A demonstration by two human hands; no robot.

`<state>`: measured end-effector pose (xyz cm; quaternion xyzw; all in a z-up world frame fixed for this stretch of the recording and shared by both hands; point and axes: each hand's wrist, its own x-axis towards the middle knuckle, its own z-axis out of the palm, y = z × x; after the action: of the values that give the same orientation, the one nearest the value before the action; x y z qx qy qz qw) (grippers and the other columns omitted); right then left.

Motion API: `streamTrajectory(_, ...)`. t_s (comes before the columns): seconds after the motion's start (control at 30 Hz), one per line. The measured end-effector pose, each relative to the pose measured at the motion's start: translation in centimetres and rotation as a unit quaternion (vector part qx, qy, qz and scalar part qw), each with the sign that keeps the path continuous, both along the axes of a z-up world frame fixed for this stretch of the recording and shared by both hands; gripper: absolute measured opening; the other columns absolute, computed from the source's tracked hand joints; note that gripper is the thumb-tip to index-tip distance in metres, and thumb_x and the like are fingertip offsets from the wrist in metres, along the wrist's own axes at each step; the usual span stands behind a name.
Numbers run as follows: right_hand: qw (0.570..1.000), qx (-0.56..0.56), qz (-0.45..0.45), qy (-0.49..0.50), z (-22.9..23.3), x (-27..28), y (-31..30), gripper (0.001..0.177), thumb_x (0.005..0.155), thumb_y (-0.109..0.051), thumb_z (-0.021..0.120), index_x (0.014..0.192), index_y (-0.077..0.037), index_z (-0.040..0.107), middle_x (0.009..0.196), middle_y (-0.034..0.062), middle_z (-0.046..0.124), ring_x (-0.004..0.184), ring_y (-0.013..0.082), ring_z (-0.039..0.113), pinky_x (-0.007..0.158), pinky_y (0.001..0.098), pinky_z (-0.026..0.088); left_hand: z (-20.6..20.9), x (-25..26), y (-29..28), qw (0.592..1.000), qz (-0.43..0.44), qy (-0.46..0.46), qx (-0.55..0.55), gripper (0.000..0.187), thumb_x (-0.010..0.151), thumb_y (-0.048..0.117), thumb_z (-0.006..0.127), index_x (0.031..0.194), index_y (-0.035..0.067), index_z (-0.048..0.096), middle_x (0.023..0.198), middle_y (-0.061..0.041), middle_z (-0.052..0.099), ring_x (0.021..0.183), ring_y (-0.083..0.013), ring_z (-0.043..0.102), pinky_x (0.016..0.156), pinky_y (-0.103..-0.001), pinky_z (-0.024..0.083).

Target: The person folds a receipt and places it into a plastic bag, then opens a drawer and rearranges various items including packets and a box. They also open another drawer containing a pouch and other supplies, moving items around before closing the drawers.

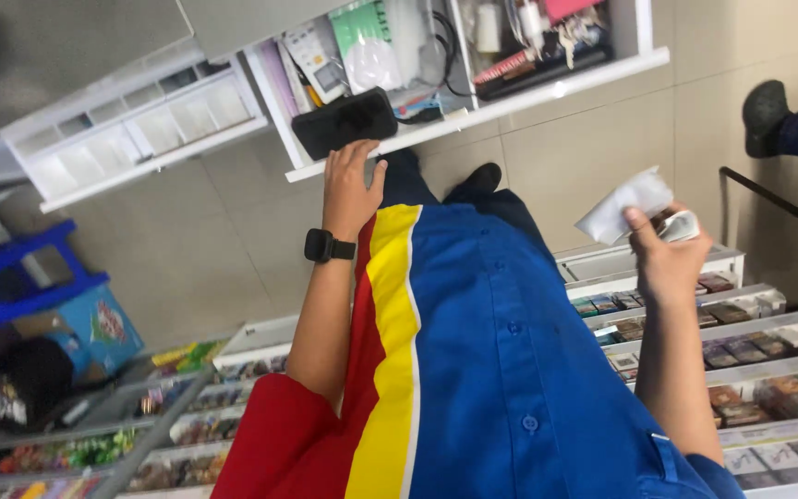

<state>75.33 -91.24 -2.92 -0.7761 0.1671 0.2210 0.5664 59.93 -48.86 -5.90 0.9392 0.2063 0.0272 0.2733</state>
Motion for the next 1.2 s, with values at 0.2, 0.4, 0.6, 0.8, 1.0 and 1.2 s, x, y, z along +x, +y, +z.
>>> streamTrajectory(0.2,0.997,0.072,-0.04,0.006,-1.2,2.5,2.1,0.028,0.094,-0.017,0.085,0.104,-0.012,0.06,0.081,-0.0025,0.052,0.059,0.0049,0.044,0.047,0.026,0.031,4.0,-0.1,0.2,0.978,0.101,0.104,-0.152,0.03,0.1,0.024,0.061,0.126,0.009,0.067,0.122,-0.008,0.074,0.098,-0.0228,0.074,0.082,-0.039,0.059)
streamTrajectory(0.4,0.995,0.08,-0.009,0.053,-1.9,2.7,4.8,0.026,0.095,-0.02,0.08,0.108,-0.011,0.06,0.076,-0.0036,0.048,0.057,0.0048,0.038,0.047,0.0259,0.028,4.6,0.9,4.3,0.987,0.113,0.056,-0.098,0.022,0.103,0.025,0.059,0.117,0.01,0.069,0.109,-0.004,0.075,0.092,-0.0192,0.072,0.074,-0.037,0.058)
streamTrajectory(0.6,0.994,0.079,0.041,0.061,-2.4,3.2,6.6,0.024,0.101,-0.019,0.076,0.096,-0.017,0.054,0.072,-0.0038,0.043,0.057,0.0077,0.042,0.049,0.0257,0.035,-3.6,3.7,10.4,0.991,0.113,0.031,-0.058,0.021,0.101,0.012,0.056,0.111,0.003,0.071,0.109,-0.012,0.074,0.099,-0.026,0.069,0.09,-0.041,0.055)
streamTrajectory(0.8,0.992,0.038,0.113,0.052,-0.6,3.0,7.9,0.025,0.101,-0.018,0.076,0.091,-0.015,0.053,0.073,-0.0036,0.043,0.061,0.0081,0.038,0.051,0.0257,0.032,-14.8,8.8,16.7,0.962,0.161,0.181,0.128,0.023,0.088,-0.005,0.062,0.07,0.005,0.072,0.072,-0.013,0.07,0.066,-0.035,0.071,0.049,-0.046,0.058)
streamTrajectory(1.0,0.996,0.026,0.077,0.039,-1.5,1.2,6.7,0.019,0.099,-0.019,0.077,0.095,-0.017,0.059,0.074,-0.0074,0.046,0.06,0.0038,0.037,0.051,0.0235,0.03,-15.2,10.8,18.3,0.92,0.121,0.345,0.142,0.023,0.087,0.001,0.063,0.075,0.013,0.077,0.08,-0.006,0.078,0.084,-0.0321,0.076,0.07,-0.046,0.06)
streamTrajectory(1.2,0.989,0.102,-0.024,0.101,-1.7,-0.7,6.6,0.022,0.1,-0.017,0.073,0.095,-0.017,0.052,0.071,-0.0052,0.041,0.055,0.0061,0.036,0.047,0.0243,0.027,-13.6,9.0,17.4,0.949,0.181,0.198,0.166,0.039,0.092,0.051,0.07,0.087,0.012,0.076,0.084,-0.012,0.073,0.077,-0.037,0.072,0.061,-0.051,0.058)
